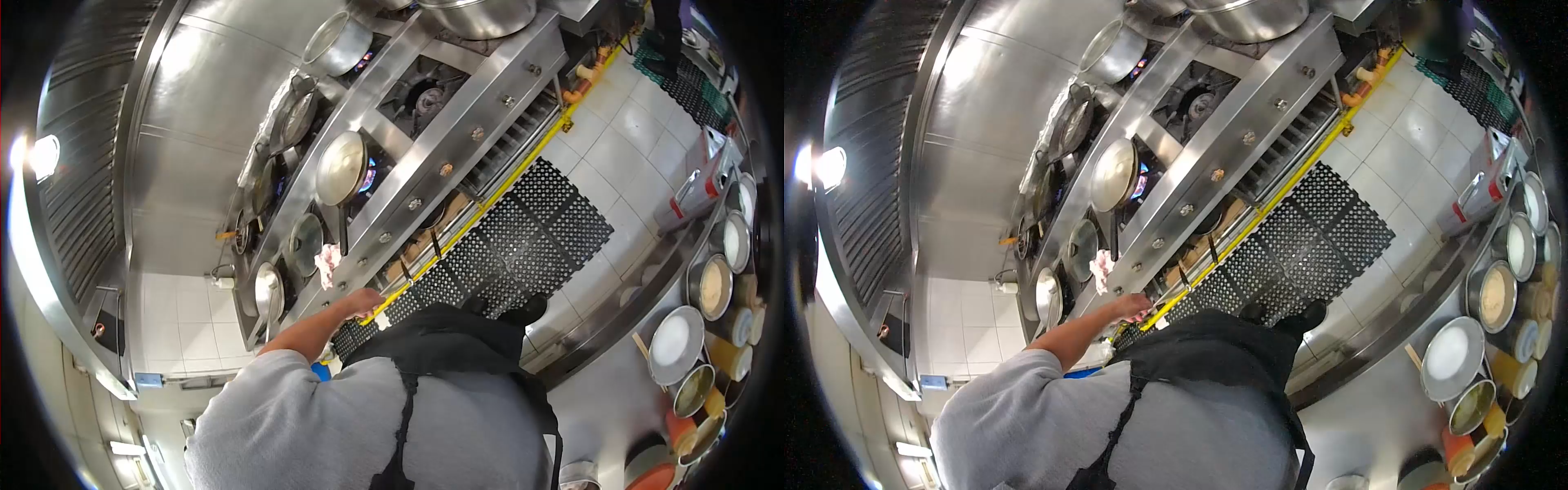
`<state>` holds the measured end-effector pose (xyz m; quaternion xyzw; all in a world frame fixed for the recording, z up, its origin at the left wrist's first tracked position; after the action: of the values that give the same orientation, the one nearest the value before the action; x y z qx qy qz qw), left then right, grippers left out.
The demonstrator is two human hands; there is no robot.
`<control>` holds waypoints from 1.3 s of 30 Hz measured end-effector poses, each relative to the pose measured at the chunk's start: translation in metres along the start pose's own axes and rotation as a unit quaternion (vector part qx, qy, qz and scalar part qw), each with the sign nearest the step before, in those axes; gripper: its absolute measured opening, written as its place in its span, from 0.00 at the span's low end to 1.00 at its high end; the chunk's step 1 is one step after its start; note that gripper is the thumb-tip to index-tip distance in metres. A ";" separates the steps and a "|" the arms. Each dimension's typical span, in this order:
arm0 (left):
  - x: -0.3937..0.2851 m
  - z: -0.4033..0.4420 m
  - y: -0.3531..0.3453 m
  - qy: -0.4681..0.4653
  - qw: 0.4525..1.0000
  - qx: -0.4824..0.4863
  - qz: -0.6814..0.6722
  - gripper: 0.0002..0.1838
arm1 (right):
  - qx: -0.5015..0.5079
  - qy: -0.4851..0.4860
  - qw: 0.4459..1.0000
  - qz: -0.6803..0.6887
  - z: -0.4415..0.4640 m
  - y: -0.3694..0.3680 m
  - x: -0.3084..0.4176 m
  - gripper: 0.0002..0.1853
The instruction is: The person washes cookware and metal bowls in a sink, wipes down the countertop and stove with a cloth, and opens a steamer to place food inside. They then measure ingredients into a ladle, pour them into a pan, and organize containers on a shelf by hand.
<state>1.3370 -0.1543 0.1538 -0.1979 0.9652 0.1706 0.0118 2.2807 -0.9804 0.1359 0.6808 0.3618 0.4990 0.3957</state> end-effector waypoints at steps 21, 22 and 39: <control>0.130 0.094 -0.031 -0.154 0.965 0.078 -0.200 0.17 | -0.042 0.193 0.971 0.132 -0.188 0.009 0.270 0.17; 0.148 0.083 -0.028 -0.152 0.965 0.047 -0.209 0.16 | -0.037 0.216 0.963 0.154 -0.206 0.009 0.298 0.17; 0.556 0.026 -0.261 0.072 0.679 -0.092 -0.725 0.21 | 0.564 0.621 0.531 -0.121 -0.909 -0.323 0.633 0.14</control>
<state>0.9239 -0.5813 -0.0057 -0.8475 0.4966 0.1822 0.0443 1.5235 -0.1202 0.2661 0.2315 0.8013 0.4356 -0.3385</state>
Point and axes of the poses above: each hand's wrist, its own z-axis towards the middle knuckle, its own y-axis out of the back of the hand, x = y × z, the point moved 7 cm from there along z, towards the middle knuckle, and after that the axes turned 10 degrees about x, right-handed, at the moved point
